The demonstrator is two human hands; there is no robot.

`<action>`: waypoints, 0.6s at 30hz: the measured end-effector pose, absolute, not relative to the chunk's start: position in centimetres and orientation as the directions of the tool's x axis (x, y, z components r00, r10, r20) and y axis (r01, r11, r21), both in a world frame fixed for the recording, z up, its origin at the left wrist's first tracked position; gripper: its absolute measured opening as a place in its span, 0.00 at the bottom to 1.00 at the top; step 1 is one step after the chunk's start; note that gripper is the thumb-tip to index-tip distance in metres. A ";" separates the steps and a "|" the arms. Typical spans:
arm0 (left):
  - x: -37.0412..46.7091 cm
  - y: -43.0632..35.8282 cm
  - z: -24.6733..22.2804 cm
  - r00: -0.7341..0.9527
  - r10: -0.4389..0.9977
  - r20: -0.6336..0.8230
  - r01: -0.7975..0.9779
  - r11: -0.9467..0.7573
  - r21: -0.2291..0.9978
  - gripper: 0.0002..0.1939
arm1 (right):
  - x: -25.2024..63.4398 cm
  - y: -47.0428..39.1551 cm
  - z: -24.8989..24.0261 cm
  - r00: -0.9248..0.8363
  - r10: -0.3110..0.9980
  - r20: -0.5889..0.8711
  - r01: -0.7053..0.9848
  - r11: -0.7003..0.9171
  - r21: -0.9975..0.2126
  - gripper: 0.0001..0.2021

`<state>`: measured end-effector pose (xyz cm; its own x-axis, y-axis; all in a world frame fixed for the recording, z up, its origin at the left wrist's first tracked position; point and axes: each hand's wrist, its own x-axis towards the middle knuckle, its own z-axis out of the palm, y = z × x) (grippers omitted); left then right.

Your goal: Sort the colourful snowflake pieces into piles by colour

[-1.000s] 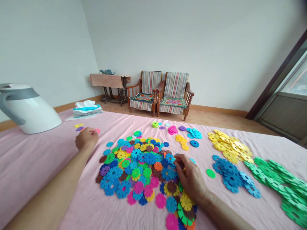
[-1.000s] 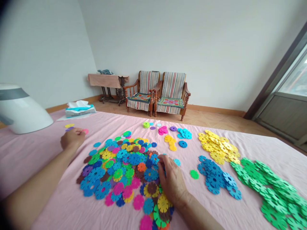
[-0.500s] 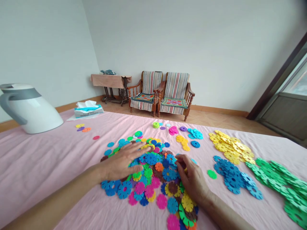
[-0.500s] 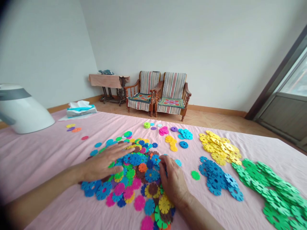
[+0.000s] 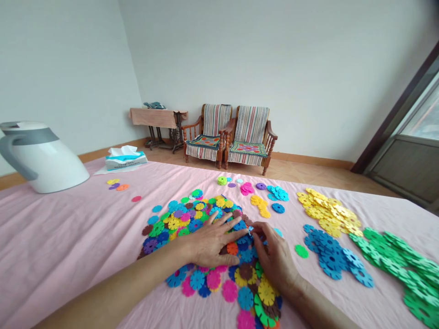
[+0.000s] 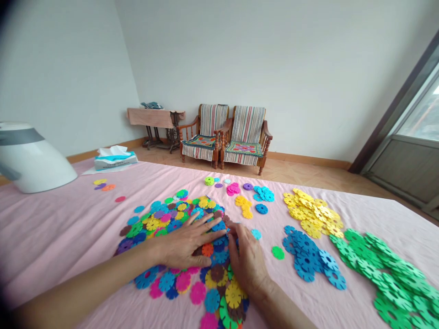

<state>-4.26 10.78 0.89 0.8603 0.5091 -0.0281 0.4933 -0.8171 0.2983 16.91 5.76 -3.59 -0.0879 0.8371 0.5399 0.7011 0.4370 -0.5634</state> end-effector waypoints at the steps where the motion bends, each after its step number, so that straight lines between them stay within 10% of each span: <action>1: -4.2 10.4 0.9 0.872 0.490 -0.018 0.471 -0.826 0.309 0.38 | 16.9 5.8 -3.6 -0.079 0.833 0.548 0.707 0.434 -0.558 0.09; 8: -4.8 7.9 1.7 0.927 0.374 0.043 0.338 -0.878 0.338 0.31 | 17.1 6.0 -3.6 -0.072 0.829 0.555 0.726 0.425 -0.541 0.08; 18: -8.6 11.9 1.3 0.625 0.711 0.321 0.640 -0.703 0.311 0.10 | 17.1 6.0 -3.5 -0.073 0.830 0.553 0.737 0.418 -0.530 0.08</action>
